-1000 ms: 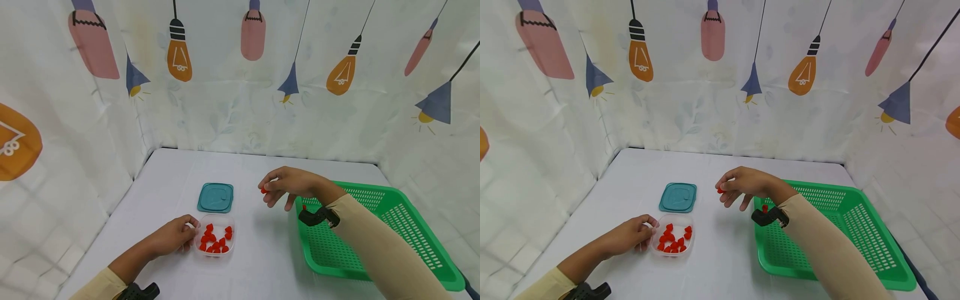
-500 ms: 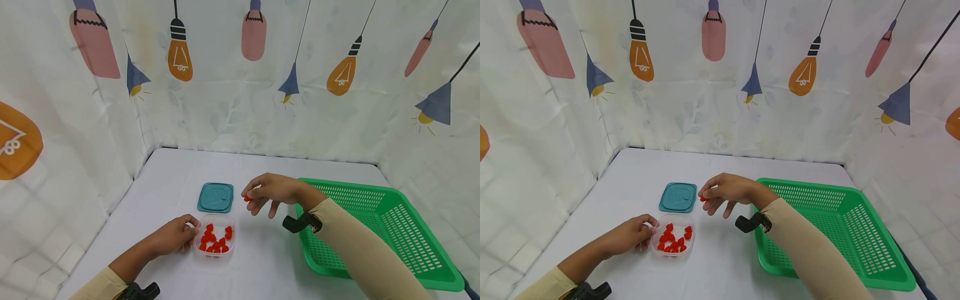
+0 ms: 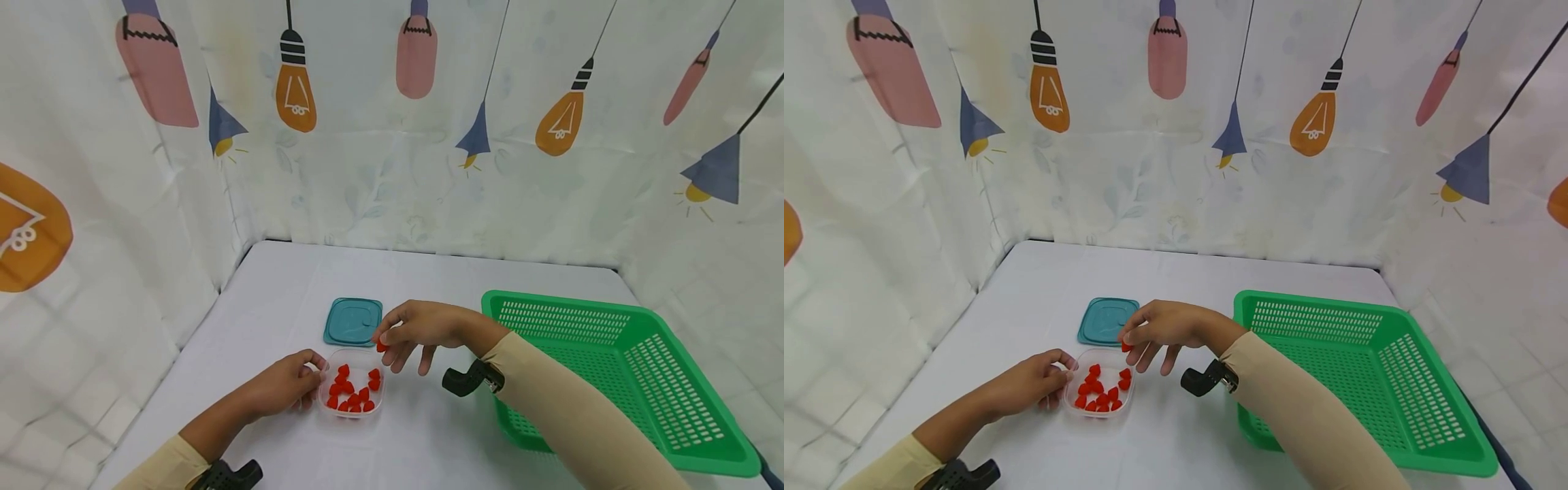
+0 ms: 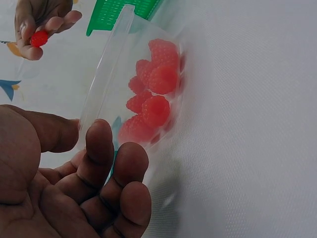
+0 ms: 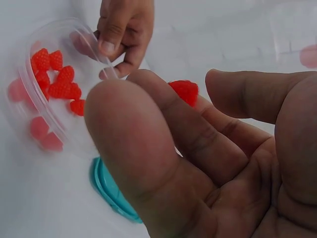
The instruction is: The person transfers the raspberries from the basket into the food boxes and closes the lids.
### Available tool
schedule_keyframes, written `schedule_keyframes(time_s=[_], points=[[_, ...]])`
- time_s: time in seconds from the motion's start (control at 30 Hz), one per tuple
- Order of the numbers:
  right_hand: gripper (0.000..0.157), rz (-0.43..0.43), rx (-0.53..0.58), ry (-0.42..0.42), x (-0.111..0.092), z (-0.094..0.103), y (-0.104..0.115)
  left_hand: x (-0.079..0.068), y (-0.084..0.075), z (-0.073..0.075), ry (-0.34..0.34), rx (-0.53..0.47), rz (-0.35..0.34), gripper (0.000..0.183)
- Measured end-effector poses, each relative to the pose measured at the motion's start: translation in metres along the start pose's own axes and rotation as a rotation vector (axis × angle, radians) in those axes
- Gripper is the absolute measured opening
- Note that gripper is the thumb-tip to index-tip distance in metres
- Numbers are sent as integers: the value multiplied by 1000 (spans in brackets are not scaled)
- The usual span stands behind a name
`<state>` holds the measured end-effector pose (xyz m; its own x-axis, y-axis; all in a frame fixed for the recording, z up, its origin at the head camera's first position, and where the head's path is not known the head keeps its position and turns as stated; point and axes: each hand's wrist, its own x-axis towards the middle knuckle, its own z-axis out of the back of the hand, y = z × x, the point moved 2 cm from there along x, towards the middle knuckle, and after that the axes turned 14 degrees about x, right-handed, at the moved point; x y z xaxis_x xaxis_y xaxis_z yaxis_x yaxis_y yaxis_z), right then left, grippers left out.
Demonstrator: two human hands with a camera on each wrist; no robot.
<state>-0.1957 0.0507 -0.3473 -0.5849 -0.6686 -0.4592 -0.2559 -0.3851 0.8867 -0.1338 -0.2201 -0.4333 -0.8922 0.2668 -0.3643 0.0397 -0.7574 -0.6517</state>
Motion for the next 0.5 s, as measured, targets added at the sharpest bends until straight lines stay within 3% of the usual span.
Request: schedule_keyframes(time_s=[0.2, 0.5], points=[[21, -7, 2, 26, 3, -7, -3, 0, 0, 0, 1, -2, 2, 27], [21, 15, -37, -72, -7, 12, -6, 0, -1, 0, 2, -2, 22, 28]])
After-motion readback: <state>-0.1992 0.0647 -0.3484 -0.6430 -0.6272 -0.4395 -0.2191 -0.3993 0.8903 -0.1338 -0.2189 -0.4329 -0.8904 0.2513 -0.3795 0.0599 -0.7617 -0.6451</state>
